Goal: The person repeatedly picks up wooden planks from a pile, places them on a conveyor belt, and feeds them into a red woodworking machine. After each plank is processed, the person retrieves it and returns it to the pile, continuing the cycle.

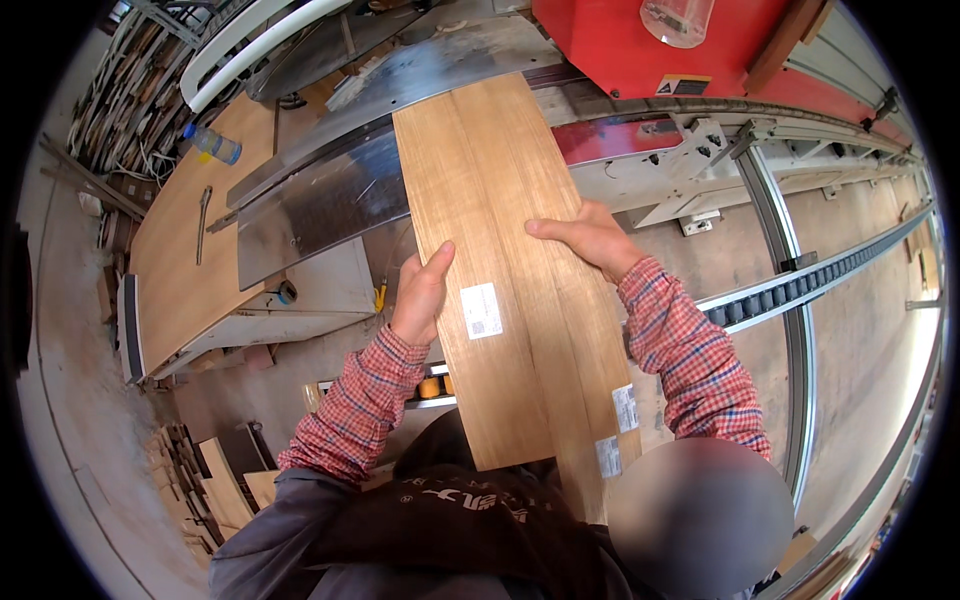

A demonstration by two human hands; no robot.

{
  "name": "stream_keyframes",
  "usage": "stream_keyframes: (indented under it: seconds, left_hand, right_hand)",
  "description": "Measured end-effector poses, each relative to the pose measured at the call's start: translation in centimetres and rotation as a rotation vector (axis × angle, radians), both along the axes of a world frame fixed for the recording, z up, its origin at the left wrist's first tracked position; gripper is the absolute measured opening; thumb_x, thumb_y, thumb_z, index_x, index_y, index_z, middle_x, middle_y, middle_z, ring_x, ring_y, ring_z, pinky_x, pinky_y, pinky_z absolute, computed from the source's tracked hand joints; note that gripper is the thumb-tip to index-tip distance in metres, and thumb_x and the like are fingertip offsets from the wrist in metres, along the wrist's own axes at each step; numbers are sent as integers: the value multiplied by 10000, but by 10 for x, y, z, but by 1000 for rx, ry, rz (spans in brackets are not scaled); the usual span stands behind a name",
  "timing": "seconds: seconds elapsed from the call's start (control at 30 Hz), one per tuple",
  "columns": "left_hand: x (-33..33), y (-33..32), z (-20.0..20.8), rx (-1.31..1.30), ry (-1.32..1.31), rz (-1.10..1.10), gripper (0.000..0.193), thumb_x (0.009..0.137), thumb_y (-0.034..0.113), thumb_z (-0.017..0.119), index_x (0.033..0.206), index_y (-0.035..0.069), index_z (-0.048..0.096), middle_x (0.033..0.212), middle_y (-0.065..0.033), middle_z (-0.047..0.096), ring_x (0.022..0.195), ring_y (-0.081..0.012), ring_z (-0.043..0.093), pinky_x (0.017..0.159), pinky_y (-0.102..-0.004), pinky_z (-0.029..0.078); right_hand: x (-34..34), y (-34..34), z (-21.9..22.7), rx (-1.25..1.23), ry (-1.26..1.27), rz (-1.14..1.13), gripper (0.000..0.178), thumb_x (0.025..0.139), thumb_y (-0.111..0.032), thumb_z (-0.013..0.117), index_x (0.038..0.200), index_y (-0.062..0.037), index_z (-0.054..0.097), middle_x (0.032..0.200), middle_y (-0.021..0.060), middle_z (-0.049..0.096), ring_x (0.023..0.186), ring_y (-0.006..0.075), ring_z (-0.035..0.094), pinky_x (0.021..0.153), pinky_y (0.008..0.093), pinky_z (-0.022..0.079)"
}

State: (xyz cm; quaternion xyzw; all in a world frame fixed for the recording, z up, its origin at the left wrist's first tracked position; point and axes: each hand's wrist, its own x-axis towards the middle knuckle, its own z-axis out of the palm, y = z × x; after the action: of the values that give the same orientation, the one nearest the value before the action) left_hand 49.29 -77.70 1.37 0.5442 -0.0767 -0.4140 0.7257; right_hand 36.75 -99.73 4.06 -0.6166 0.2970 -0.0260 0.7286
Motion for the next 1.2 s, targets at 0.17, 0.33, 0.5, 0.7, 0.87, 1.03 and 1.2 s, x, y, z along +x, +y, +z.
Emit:
stream_keyframes:
  seconds: [0.17,0.33,0.5,0.7,0.87,1.03,1.2]
  left_hand:
    - [0,-2,-2,25,-68,48,449,1031,221,574,1341,-96,501,1245,-189,654,1076,-237,677,908,-352,551]
    - [14,-15,-2,-2,35,89,429,1036,201,557,1348,-87,493,1263,-186,639,1072,-241,672,910,-356,554]
    - [27,-13,4,-94,221,-50,459,1039,216,551,1379,-78,461,1286,-205,623,1092,-279,675,917,-395,576]
    - [34,-22,4,-94,249,-71,444,1049,184,538,1395,-77,444,1302,-196,609,1130,-285,657,942,-401,569]
    - [33,-23,4,-78,224,-72,439,1053,185,530,1390,-81,440,1323,-201,591,1141,-280,648,948,-405,561]
    - [28,-29,13,-72,242,-79,447,1055,184,524,1398,-85,427,1336,-209,582,1149,-282,645,959,-411,556]
    - [20,-42,18,-103,248,-105,460,1057,194,522,1408,-83,413,1348,-210,574,1171,-287,634,975,-412,550]
  right_hand:
    - [0,-2,3,38,4,22,498,852,-205,811,1244,50,640,1063,131,735,893,187,720,768,321,580]
    - [0,0,1,70,-76,4,523,852,-156,796,1296,44,605,1164,134,707,1033,184,690,883,338,556]
    - [2,-6,7,199,45,27,547,839,-143,807,1315,27,597,1172,132,709,1045,199,693,912,348,547]
    - [2,-6,7,212,56,3,597,836,-137,810,1353,33,565,1203,146,698,1043,209,704,903,334,566]
    - [1,-7,9,214,74,-23,565,833,-131,811,1327,31,590,1181,133,705,1027,196,701,897,330,559]
    - [-2,-12,15,189,96,-39,508,835,-133,808,1283,29,630,1158,121,712,1035,188,689,905,329,539]
    - [-11,-24,16,201,79,-42,515,837,-133,805,1292,28,625,1180,116,704,1060,180,677,927,328,529]
